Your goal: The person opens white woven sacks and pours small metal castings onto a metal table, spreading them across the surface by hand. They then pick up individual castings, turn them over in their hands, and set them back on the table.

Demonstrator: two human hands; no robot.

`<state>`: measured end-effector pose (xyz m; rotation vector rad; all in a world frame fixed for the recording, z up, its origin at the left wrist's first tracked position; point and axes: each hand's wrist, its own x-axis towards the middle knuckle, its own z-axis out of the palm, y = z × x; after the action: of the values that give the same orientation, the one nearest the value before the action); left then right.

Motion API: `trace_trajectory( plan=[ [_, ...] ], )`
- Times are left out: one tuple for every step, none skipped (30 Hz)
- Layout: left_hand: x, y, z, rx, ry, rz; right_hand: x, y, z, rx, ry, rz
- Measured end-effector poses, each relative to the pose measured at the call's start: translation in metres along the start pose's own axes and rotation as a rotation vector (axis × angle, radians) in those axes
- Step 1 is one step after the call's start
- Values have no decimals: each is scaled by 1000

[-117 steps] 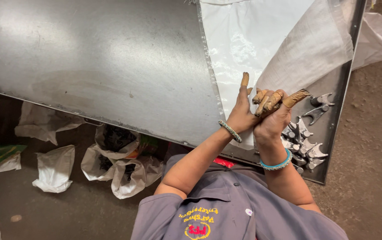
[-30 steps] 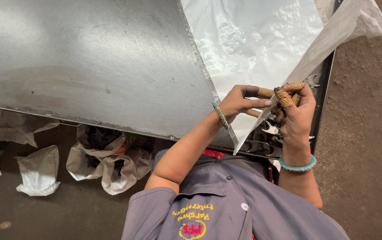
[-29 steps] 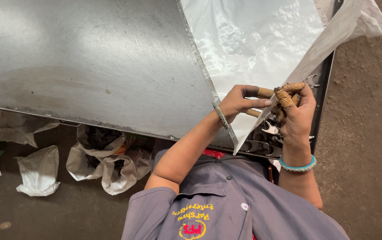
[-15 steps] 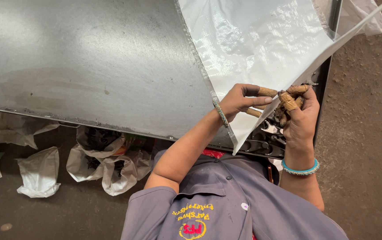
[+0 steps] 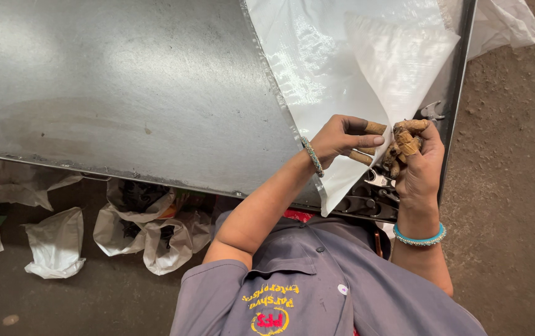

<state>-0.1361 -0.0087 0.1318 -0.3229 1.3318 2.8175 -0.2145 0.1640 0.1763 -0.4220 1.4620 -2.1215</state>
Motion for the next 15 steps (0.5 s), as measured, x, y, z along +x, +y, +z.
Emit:
trace_trajectory(
  plan=[
    [0, -2, 0, -13, -6, -1, 0, 0, 0, -10, -6, -8],
    [1, -3, 0, -14, -5, 0, 0, 0, -1, -21, -11, -15],
    [1, -5, 0, -16, -5, 0, 1, 0, -1, -31, -17, -23],
    [1, -6, 1, -17, -4, 1, 1, 1, -2, -48, -16, -29],
    [2, -8, 1, -21, 4, -5, 1, 1, -2, -66, -14, -36],
    [2, -9, 1, -23, 14, -12, 1, 1, -2, -83, -12, -42],
    [3, -10, 0, -26, 23, -17, 1, 1, -3, -83, -8, -42],
    [3, -12, 0, -40, 28, -28, 1, 1, -3, -82, -4, -42],
    [4, -14, 0, -55, 33, -39, 1, 1, -3, -82, 0, -42],
    [4, -16, -1, -68, 39, -49, 1, 1, -3, -79, 3, -38],
    [4, -18, -2, -68, 47, -56, 0, 0, -2, -77, 8, -33],
    [5, -20, -3, -68, 54, -62, 0, 0, -1, -76, 13, -28],
    [5, -22, -3, -68, 62, -68, -1, -1, 0, -89, 9, -29],
    [5, -23, -3, -45, 66, -27, -1, -1, 2, -103, 6, -29],
    [6, -25, -1, -23, 68, 14, -2, -2, 4, -116, 3, -30]
  ],
)
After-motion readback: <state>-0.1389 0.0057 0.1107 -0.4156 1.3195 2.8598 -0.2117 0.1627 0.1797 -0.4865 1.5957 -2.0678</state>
